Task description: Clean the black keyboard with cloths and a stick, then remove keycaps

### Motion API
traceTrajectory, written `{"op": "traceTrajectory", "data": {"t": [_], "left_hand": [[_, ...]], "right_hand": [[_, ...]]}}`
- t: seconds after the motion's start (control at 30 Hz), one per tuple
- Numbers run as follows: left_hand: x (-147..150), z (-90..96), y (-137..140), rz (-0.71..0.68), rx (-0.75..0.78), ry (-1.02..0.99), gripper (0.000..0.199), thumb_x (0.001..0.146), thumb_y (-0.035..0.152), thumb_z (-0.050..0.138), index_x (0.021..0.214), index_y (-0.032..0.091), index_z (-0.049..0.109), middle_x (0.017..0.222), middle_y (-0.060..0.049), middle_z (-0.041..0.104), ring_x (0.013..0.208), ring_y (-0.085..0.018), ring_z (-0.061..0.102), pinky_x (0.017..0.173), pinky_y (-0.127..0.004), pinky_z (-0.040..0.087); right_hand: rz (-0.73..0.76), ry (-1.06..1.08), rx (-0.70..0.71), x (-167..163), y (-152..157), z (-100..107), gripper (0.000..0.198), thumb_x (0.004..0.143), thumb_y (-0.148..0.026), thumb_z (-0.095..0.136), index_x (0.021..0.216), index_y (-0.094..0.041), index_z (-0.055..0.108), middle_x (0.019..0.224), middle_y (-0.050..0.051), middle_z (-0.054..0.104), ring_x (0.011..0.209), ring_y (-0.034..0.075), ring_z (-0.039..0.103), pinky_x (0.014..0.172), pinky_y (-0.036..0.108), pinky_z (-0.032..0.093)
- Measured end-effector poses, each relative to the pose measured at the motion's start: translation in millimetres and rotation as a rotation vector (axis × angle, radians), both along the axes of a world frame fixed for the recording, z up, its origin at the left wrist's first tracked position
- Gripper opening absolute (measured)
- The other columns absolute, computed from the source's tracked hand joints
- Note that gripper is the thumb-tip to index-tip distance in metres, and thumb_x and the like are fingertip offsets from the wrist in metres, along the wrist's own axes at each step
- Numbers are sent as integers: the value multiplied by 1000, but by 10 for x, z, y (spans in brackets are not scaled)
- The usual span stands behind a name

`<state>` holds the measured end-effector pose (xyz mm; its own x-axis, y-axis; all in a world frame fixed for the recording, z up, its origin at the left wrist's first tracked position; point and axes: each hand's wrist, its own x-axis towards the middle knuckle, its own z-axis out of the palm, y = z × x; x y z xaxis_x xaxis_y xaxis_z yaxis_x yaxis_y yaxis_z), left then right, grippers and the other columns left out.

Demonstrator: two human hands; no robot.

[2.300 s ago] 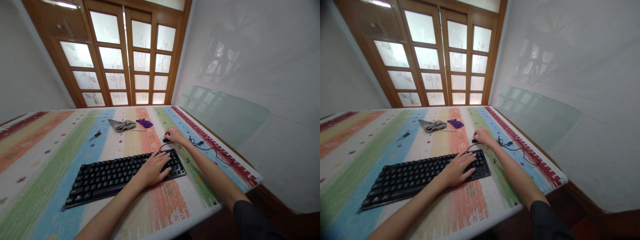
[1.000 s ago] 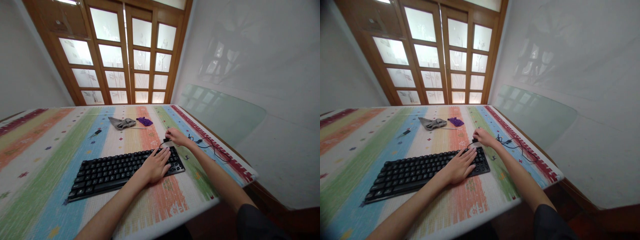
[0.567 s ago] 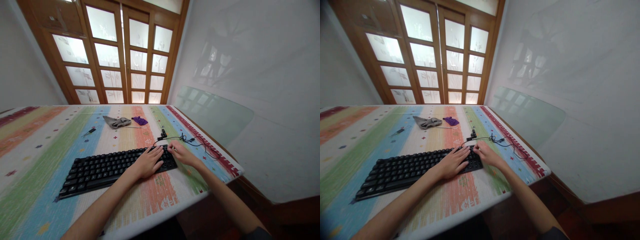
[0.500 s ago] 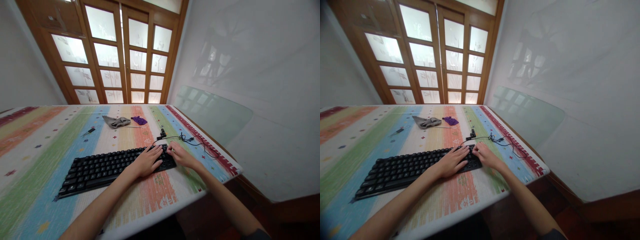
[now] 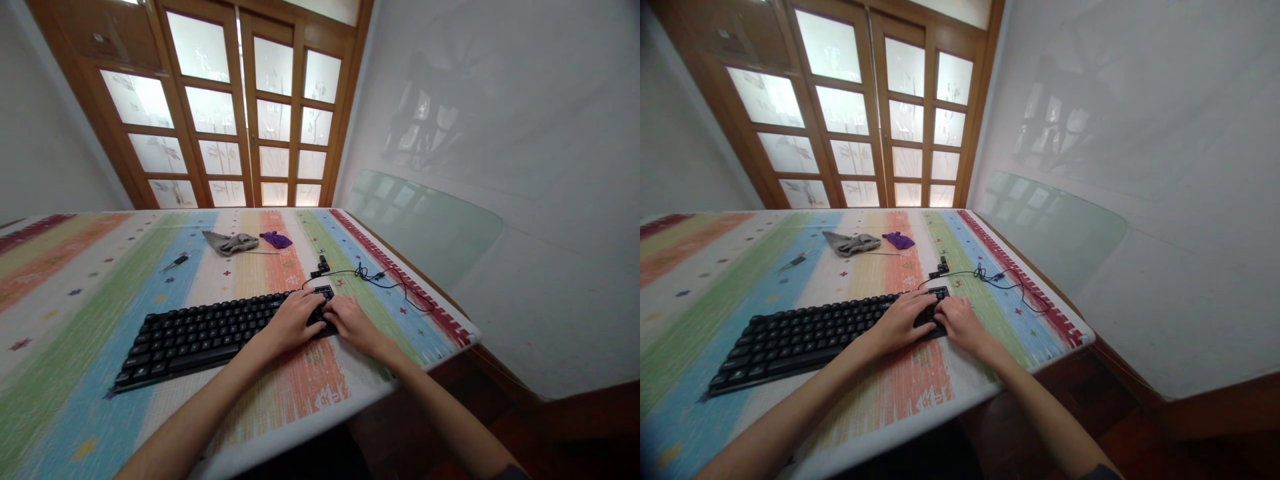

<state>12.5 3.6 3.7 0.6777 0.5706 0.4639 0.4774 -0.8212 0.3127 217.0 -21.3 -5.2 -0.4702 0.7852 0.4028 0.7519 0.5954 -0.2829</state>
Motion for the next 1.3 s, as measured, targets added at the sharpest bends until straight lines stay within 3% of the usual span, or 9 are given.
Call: {"op": "traceTrajectory", "data": {"t": [0.3,0.77,1.07,1.3], "left_hand": [[120,-49,-8,11,-58,-86,20,81,19,67,100,20,62,108,-8,69,109,-26,59,97,-43,48],[95,-105,38,-40,5,-85,12,89,22,61,99,18,67,115,-9,69,114,-24,59,101,-42,47],[91,-98,32,-51,-16,-89,8,90,24,61,93,18,66,111,-9,69,111,-24,60,99,-42,48],[85,-116,11,-63,-22,-131,9,89,21,61,96,18,66,121,-11,65,119,-25,56,105,-44,46]], "right_hand": [[-53,-27,148,-17,-38,-55,16,98,-23,50,87,-21,62,83,7,62,80,22,54,75,36,41],[94,80,-27,119,-89,92,16,91,-16,56,103,-20,65,98,8,67,95,23,58,88,40,48],[109,2,-7,128,-64,72,17,95,-14,51,105,-20,63,100,8,65,97,23,56,89,41,48],[77,-88,5,106,-97,100,13,94,-13,52,103,-19,61,101,10,62,98,25,55,88,42,49]]}}
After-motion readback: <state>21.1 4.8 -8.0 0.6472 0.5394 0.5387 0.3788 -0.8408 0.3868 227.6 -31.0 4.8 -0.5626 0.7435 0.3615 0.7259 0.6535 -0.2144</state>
